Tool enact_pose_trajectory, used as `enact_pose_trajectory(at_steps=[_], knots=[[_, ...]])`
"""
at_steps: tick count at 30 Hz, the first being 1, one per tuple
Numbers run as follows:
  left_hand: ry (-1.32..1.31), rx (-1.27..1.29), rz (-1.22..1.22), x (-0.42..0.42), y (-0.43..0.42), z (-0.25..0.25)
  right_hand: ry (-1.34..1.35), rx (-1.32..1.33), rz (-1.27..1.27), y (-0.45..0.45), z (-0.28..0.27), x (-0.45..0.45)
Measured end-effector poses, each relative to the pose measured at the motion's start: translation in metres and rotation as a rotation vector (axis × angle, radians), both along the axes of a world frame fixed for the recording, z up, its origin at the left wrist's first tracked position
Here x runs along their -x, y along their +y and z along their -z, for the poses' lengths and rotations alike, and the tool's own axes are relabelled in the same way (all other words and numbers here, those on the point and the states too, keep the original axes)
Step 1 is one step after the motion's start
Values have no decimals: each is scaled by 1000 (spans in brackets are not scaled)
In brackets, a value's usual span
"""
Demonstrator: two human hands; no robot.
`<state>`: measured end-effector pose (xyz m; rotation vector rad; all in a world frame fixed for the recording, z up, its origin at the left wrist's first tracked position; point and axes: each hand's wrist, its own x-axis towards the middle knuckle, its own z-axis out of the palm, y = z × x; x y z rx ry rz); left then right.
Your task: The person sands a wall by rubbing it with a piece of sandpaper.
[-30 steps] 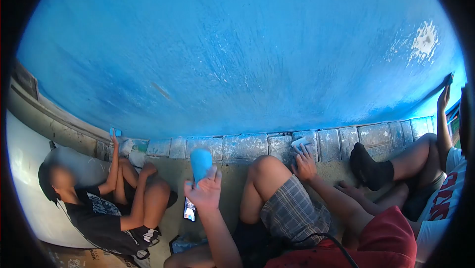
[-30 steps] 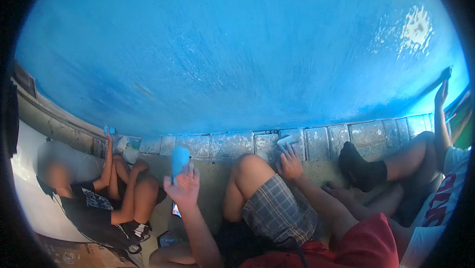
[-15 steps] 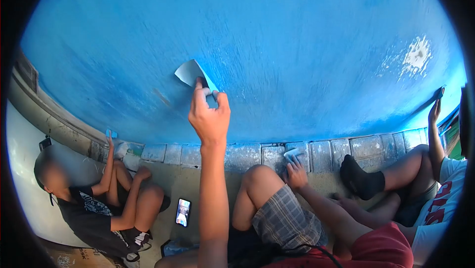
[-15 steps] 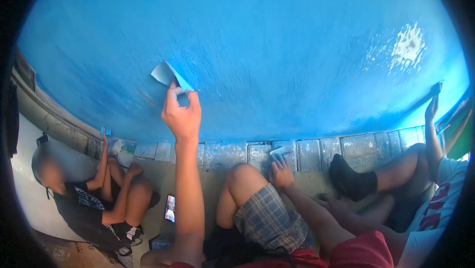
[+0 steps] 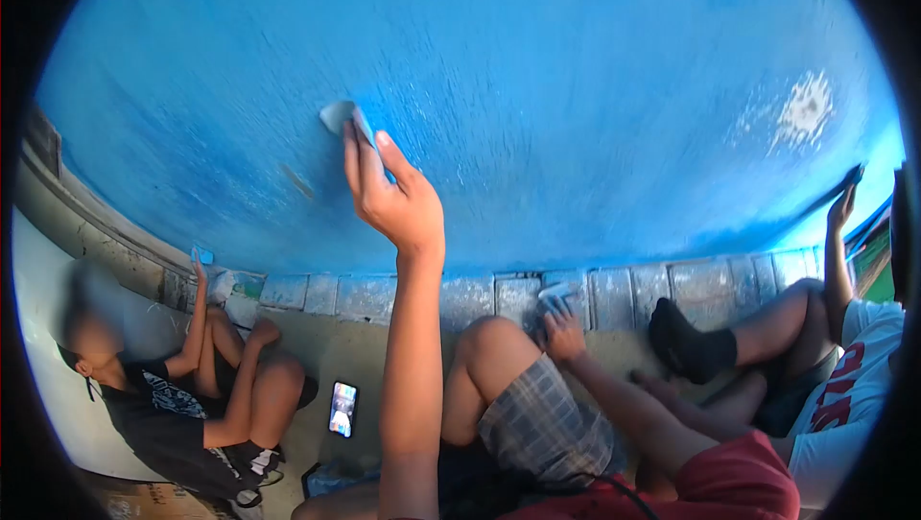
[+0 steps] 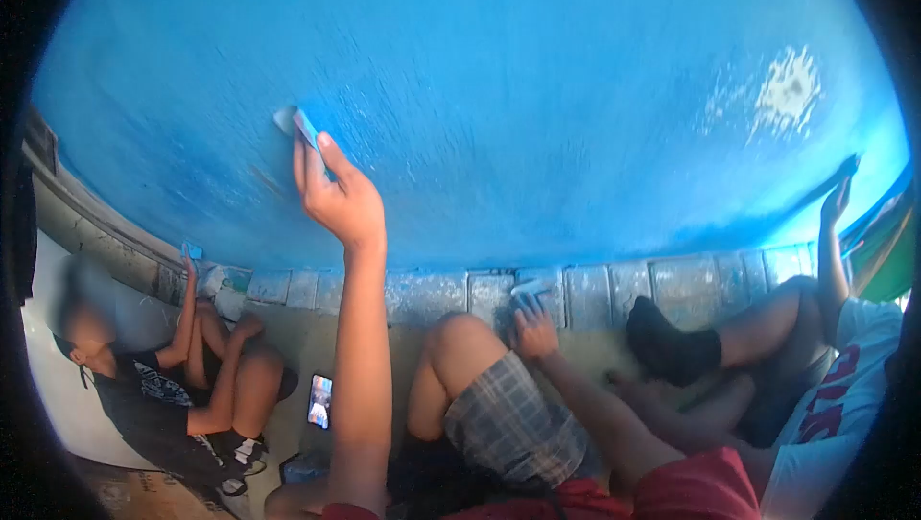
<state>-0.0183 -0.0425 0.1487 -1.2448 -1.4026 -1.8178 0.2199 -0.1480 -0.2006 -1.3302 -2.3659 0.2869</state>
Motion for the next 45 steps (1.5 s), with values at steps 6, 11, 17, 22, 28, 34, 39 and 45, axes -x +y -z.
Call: enact_pose_trajectory(at_steps=[6, 11, 17, 22, 28, 34, 39, 45], knots=[[375, -15, 9, -10, 20, -19, 3, -59, -30, 4, 5, -5], [702, -66, 60, 14, 39, 10, 11, -102, -53, 15, 9, 0], [777, -51, 79, 16, 40, -2, -73, 50, 41, 1, -4, 2], [562, -147, -31, 21, 53, -21, 22, -51, -35, 12, -8, 3], [566, 40, 108, -16, 30, 7, -11, -45, -25, 10, -4, 1], [152, -147, 73, 0, 41, -18, 14, -25, -6, 8, -3, 2], [333, 10, 81, -17, 31, 49, 22, -13, -9, 11, -7, 5], [-86, -9, 88, -18, 23, 51, -27, 11, 181, 2, -28, 4]])
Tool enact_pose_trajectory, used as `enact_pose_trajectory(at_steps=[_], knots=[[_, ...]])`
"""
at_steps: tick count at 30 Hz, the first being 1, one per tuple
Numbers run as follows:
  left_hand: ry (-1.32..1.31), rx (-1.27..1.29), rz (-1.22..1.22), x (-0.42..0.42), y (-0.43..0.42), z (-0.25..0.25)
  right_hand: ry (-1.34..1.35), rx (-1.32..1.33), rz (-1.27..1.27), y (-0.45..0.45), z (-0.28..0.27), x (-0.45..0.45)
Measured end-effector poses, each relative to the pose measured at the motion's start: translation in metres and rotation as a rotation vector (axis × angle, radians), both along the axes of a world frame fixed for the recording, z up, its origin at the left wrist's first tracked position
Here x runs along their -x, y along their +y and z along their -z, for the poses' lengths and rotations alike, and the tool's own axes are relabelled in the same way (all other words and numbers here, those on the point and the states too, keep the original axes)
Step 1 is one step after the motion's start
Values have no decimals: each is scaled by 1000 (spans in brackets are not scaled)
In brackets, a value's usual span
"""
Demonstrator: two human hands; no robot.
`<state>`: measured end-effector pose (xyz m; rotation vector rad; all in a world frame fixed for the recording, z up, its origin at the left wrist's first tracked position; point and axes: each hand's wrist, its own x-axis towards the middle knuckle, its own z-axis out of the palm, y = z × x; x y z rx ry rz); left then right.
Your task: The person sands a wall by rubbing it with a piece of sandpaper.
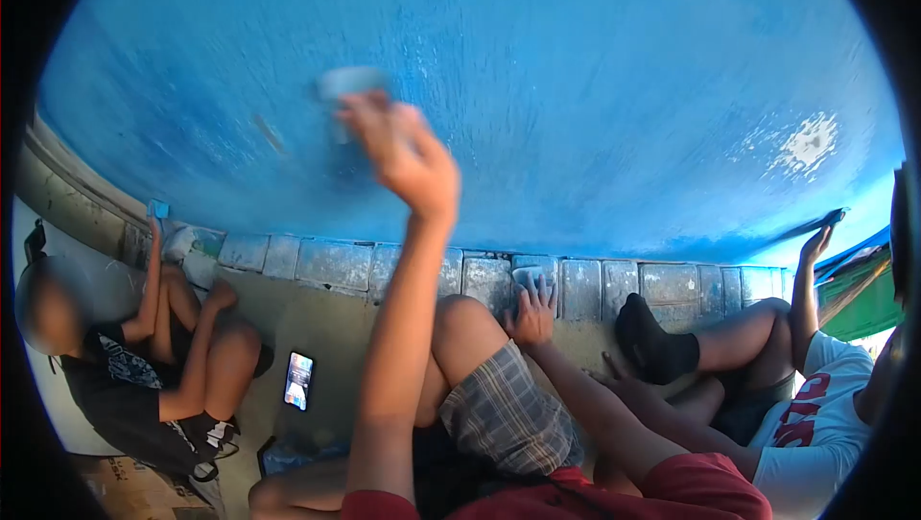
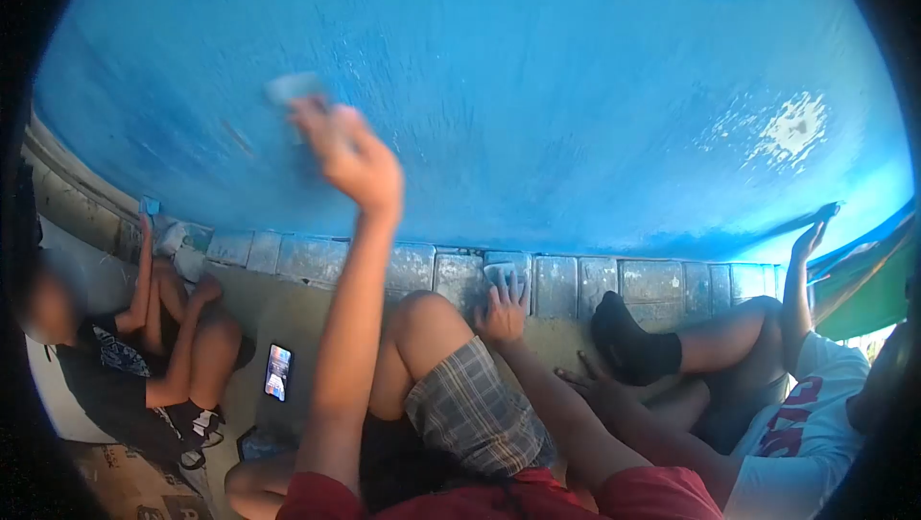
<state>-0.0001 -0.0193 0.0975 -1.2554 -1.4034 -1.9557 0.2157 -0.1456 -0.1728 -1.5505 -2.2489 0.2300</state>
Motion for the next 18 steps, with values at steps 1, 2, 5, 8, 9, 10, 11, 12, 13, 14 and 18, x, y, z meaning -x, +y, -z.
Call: enact_pose_trajectory(at_steps=[1, 2, 5, 8, 9, 10, 11, 12, 13, 14, 18], knots=[[216, 81, -13, -11, 0, 22, 7, -3, 5, 1, 0, 0], [227, 124, 44, -22, -6, 29, 15, -6, 12, 1, 1, 2], [-202, -8, -12, -11, 6, 25, -4, -17, -13, 7, 8, 1], [-195, -6, -4, -42, 6, 10, 5, 2, 0, -2, 9, 0], [-29, 16, 38, -60, 2, 10, 12, -7, -7, -1, 12, -1], [137, 33, 79, -68, 2, 7, 19, -22, -14, 3, 15, 0], [158, -28, 65, -63, 10, 2, 3, -10, -18, 3, 18, 0], [109, -86, 1, -47, 17, -18, 3, -7, -25, 5, 18, 0], [52, -141, -61, -26, 23, -41, -3, -2, -30, 5, 18, 1], [-9, -188, -124, -14, 28, -55, -14, 11, -35, 5, 17, -1], [320, -154, 2, -35, 28, -60, -5, 78, -24, 4, 14, -1]])
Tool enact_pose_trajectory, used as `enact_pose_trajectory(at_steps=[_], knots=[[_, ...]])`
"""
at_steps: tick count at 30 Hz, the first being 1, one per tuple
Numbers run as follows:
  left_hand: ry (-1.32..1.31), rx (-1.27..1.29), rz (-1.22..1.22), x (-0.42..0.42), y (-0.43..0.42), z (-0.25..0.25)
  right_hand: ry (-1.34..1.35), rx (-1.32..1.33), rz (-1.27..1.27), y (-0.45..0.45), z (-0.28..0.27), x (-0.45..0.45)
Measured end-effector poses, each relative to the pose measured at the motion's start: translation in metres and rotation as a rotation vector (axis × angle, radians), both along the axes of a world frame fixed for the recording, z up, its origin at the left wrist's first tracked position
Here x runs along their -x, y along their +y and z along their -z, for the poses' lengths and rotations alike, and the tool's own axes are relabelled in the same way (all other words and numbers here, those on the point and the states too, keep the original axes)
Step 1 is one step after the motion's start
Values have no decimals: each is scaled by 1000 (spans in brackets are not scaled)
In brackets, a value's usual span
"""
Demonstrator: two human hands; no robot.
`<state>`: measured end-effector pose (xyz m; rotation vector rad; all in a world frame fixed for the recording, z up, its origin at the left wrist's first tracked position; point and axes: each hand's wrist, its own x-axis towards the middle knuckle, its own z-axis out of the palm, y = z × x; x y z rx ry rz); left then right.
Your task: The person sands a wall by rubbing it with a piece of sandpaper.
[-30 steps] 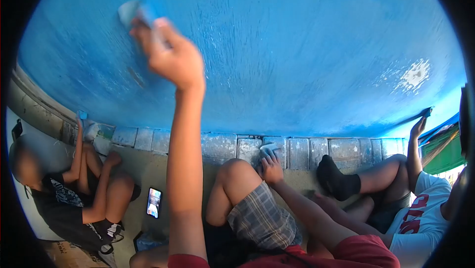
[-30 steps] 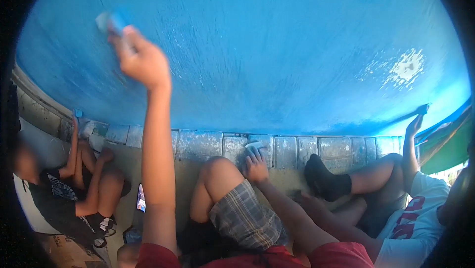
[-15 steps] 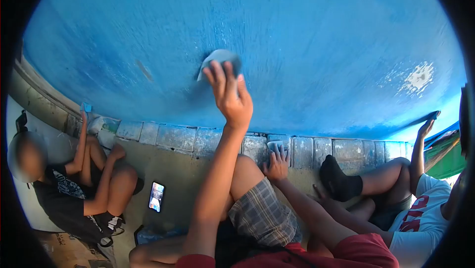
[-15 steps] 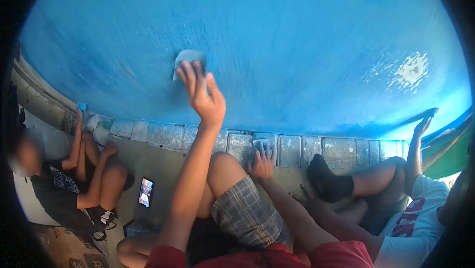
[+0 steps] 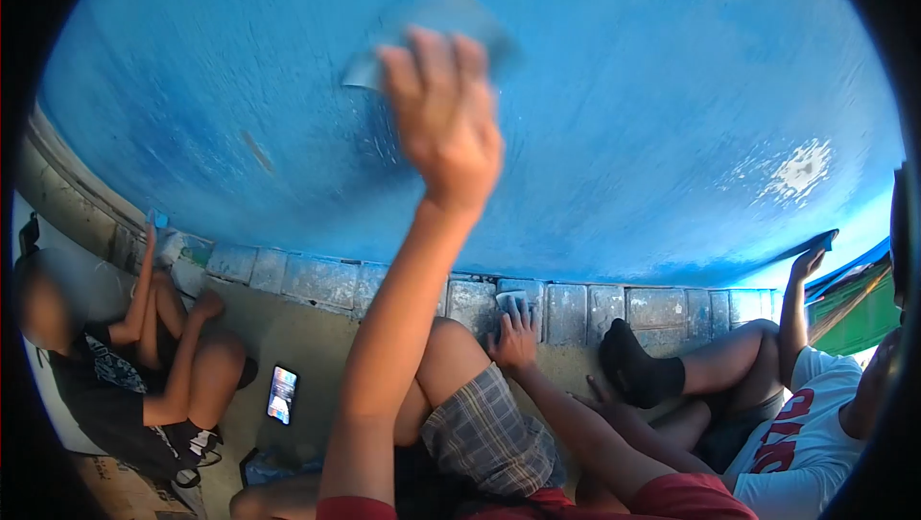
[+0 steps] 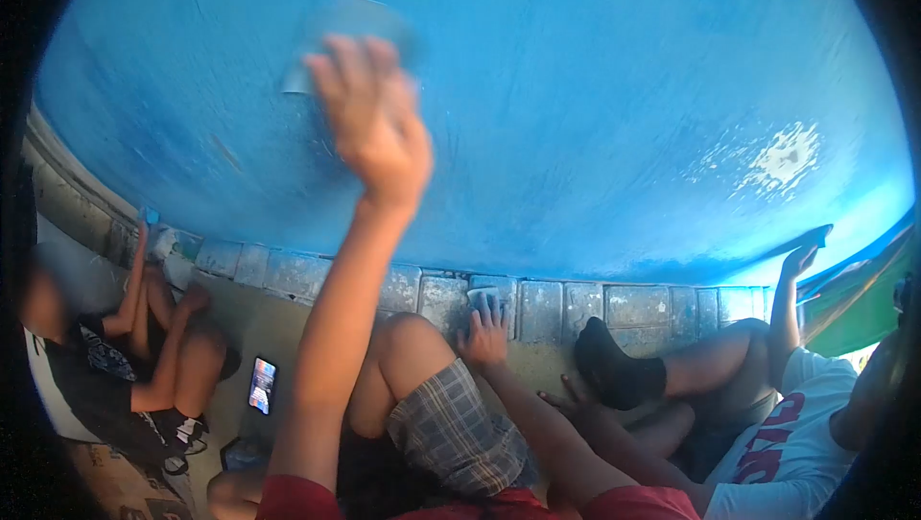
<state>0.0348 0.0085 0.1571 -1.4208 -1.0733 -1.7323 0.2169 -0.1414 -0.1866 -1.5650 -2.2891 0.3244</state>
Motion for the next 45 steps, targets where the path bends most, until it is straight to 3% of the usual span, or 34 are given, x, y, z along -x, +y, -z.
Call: enact_pose_trajectory(at_steps=[2, 4, 6, 7, 13, 16, 19, 22, 23, 26, 29, 32, 35, 36, 38, 40, 41, 45], knots=[[296, 102, -35, -5, -2, 26, -16, -18, -11, -1, -2, 0], [253, 10, -35, 26, -2, -5, -7, -55, -19, 1, 5, 0], [-64, -160, -140, 50, 1, -45, -11, -16, -9, 2, -2, 0], [-13, -138, -102, 45, -2, -49, -12, -2, -6, 2, -3, -1], [666, 264, 190, -13, -31, 19, -12, 13, 0, -1, -5, 1], [439, 69, -167, 38, -16, 11, 6, 2, -11, -1, -3, 0], [361, 170, -277, 36, -26, 30, -11, 34, 6, -7, 0, -2], [864, 367, 144, 38, -36, 68, -17, 1, -7, 1, -6, 2], [853, 239, 37, 52, -26, 69, -24, 2, -11, -1, -5, 2], [331, 71, -183, 73, -19, 21, -26, 11, -7, 4, -4, 4], [340, 95, -256, 52, -16, 30, -17, 20, -5, -4, -4, -2], [752, 158, 50, 33, -19, 77, 20, -18, -19, 2, -4, 4], [230, 121, -71, 34, -20, 40, 26, -68, -9, 3, 4, 2], [-73, 0, -35, 29, -10, 27, 14, -88, -9, 4, -4, 6], [38, 5, -47, 6, -11, 19, 11, -99, -14, -7, -4, -3], [462, 182, 70, -17, -21, 30, 56, -121, -25, -2, 4, 0], [461, 188, 91, -20, -22, 32, 66, -143, -37, -1, 9, 1], [41, -104, -31, 5, -3, -24, 97, -211, -79, 3, 22, -5]])
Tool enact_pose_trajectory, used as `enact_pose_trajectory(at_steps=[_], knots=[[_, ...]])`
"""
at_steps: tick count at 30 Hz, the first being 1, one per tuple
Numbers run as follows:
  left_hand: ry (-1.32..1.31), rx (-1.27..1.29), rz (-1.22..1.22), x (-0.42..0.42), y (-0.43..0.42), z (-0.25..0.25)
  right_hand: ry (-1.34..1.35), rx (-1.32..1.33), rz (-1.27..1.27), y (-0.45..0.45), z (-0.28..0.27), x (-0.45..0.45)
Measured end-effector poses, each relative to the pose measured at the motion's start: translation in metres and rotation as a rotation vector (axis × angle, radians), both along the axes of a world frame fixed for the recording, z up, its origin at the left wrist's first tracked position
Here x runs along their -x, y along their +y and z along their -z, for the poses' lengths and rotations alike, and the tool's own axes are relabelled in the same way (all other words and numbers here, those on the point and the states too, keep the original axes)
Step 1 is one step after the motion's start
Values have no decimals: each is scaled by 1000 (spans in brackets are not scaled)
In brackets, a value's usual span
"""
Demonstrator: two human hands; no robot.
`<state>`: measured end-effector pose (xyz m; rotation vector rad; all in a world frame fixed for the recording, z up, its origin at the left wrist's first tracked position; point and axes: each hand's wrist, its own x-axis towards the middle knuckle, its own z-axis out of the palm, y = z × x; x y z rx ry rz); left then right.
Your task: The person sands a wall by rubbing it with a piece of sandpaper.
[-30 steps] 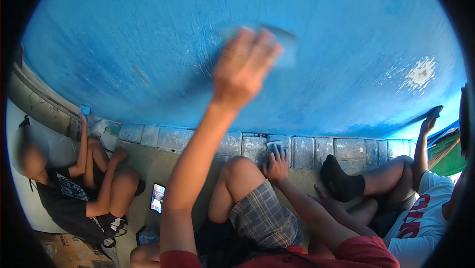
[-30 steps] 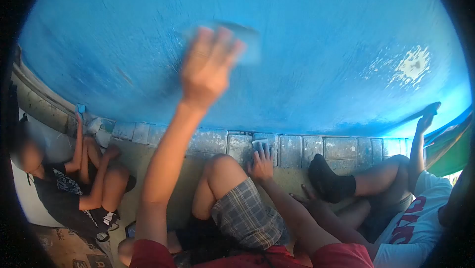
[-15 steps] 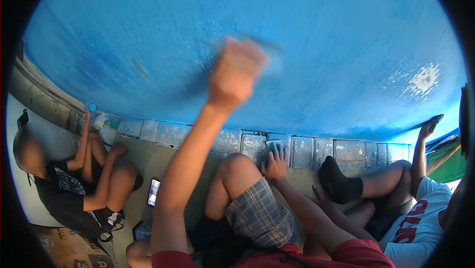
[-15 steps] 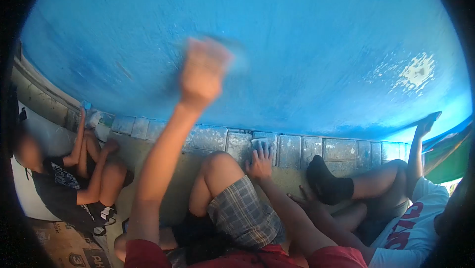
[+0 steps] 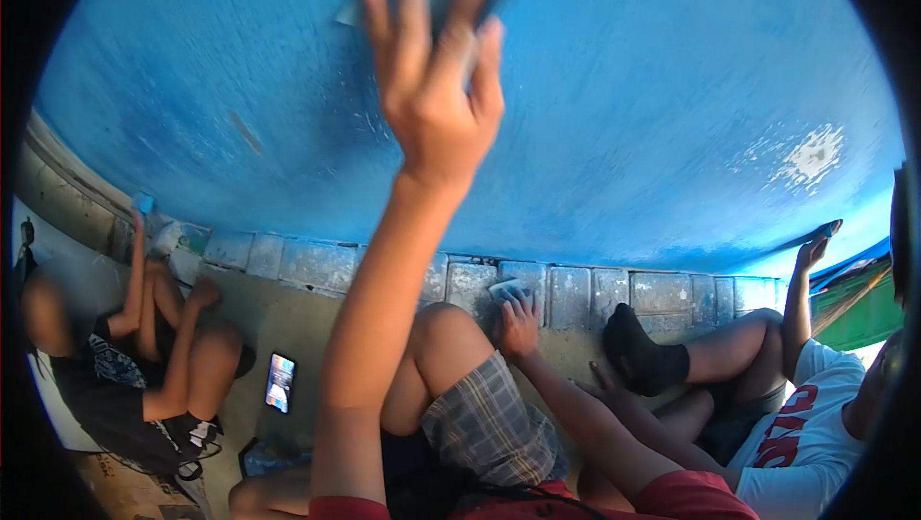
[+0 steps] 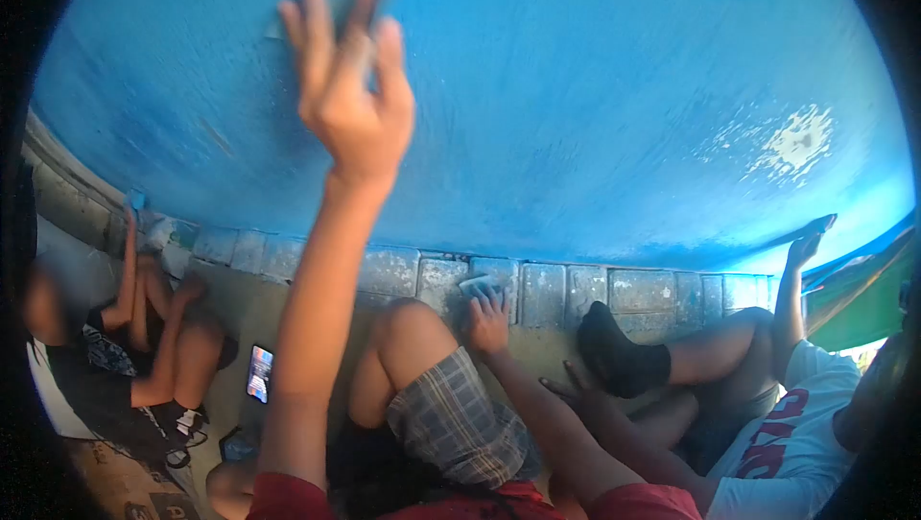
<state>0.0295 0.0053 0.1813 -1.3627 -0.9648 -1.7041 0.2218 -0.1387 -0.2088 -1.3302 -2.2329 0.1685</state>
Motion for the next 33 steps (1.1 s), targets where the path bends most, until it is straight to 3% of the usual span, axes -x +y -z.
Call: enact_pose_trajectory(at_steps=[3, 6, 9, 14, 18, 21, 24, 28, 32, 33], knots=[[237, 95, -14, -6, -6, 0, 13, 36, -9, -2, -7, 0], [668, 223, 33, -9, -10, 32, -11, 52, 59, -3, -16, 5], [247, 48, -114, 23, -4, 1, -29, 72, 133, -1, -20, 7], [568, 205, -52, -9, -20, 24, -12, 20, 151, -2, -16, 5], [24, 26, -211, 61, -3, -1, 16, -31, 169, 0, -10, 3], [168, 50, -233, 49, -4, 23, -8, -6, 177, -5, -11, 2], [457, 286, -137, 25, -29, 60, -14, -15, 145, -5, -14, 2], [-134, 217, -250, 81, -26, 62, -32, -114, 103, -4, 3, -6], [424, 369, -149, 44, -41, 106, 4, -92, 112, -3, -5, 0], [333, 362, -167, 50, -41, 107, 21, -89, 112, -4, -6, 0]])
